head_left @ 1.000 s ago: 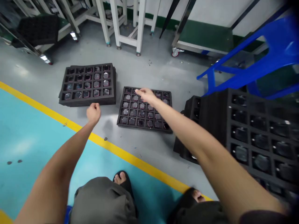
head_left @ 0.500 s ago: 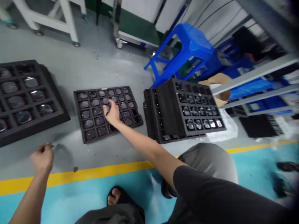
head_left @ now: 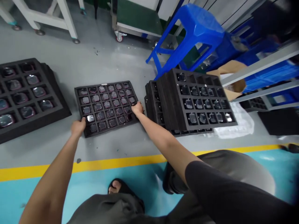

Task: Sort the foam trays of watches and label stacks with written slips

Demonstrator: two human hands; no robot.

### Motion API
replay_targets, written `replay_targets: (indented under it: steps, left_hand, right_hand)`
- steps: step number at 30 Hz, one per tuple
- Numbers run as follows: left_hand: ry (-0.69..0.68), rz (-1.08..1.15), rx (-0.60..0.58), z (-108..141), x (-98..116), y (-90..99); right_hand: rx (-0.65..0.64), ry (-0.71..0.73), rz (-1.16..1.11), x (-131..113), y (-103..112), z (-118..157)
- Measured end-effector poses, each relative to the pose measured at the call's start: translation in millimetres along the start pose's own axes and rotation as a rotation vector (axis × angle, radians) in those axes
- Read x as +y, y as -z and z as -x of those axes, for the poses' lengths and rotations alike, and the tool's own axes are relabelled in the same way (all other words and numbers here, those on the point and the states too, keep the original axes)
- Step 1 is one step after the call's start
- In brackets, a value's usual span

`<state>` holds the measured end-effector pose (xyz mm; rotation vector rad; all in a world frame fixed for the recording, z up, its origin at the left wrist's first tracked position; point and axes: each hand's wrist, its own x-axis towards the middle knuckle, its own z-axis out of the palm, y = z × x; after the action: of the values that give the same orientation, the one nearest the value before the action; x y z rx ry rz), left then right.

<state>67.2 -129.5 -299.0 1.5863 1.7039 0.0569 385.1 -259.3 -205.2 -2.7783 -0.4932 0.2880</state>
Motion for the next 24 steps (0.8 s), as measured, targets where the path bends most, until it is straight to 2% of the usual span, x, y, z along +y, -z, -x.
replay_targets:
  steps: [2, 8, 12, 15, 20, 24]
  left_hand:
    - [0.040, -0.025, -0.026, 6, 7, 0.1]
    - [0.077, -0.040, -0.083, 17, 15, 3.1]
    - [0.079, -0.021, -0.078, 15, 12, 0.0]
    - [0.062, 0.000, -0.068, 13, 5, -2.2]
    - [0.027, 0.013, -0.025, 19, -7, -4.3]
    - [0.016, 0.013, 0.044, 30, -2, -4.5]
  right_hand:
    - [-0.017, -0.008, -0.019, -2, -2, -1]
    - [0.080, 0.006, -0.038, -7, -2, -15]
    - [0.019, -0.078, -0.052, -10, 2, -40]
    - [-0.005, -0.114, -0.061, -11, 4, -49]
    - [-0.046, -0.045, -0.088, -13, 9, -41]
    - [-0.037, 0.028, -0.088, -26, 24, -33]
